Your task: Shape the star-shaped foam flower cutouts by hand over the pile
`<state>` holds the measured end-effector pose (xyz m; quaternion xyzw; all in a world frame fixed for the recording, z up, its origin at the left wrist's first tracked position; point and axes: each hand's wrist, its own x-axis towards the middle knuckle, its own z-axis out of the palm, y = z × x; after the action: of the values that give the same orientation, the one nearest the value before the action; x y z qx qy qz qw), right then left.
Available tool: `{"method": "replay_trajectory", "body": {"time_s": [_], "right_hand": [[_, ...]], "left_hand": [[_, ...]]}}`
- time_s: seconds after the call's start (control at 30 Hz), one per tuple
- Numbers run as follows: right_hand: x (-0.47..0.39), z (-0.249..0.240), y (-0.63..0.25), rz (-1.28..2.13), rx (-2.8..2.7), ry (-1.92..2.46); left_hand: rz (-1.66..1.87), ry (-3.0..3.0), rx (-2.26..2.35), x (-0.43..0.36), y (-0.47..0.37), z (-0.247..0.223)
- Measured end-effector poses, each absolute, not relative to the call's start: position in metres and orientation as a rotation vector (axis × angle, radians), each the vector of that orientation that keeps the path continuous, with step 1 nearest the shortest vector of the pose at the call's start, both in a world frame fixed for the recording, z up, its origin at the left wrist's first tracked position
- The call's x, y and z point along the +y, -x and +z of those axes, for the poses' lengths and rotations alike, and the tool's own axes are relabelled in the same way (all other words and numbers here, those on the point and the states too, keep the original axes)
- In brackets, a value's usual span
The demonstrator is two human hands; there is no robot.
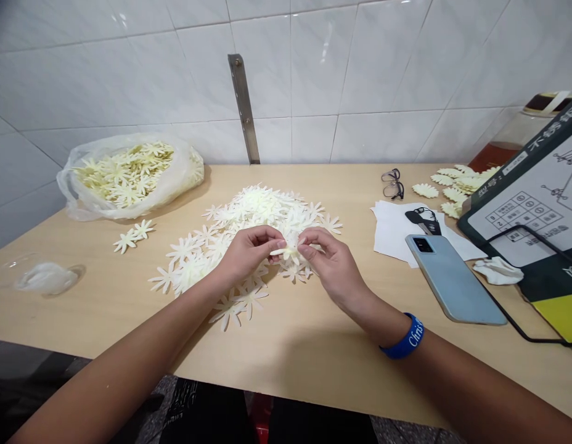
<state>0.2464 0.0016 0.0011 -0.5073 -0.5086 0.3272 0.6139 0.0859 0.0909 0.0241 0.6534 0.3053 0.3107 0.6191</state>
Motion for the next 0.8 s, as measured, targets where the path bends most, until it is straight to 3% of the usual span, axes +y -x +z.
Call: {"method": "replay_trajectory", "body": {"time_s": [0.2, 0.47, 0.8], "right_hand": [[0.0023, 0.0046, -0.25, 0.91, -0.912, 1.041], [-0.0008, 0.0095, -0.2517, 1.159, -0.858, 0.946], [0.0035, 0.0019, -0.2527, 0.844, -0.96, 1.25]], "left_hand": [[0.986, -1.445, 0.85, 0.0991, -0.0825, 0.0229], [1.053, -1.408, 0.842, 0.0997, -0.0811, 0.0236], [1.018, -1.411, 0.883, 0.0975, -0.0834, 0.0241]]}}
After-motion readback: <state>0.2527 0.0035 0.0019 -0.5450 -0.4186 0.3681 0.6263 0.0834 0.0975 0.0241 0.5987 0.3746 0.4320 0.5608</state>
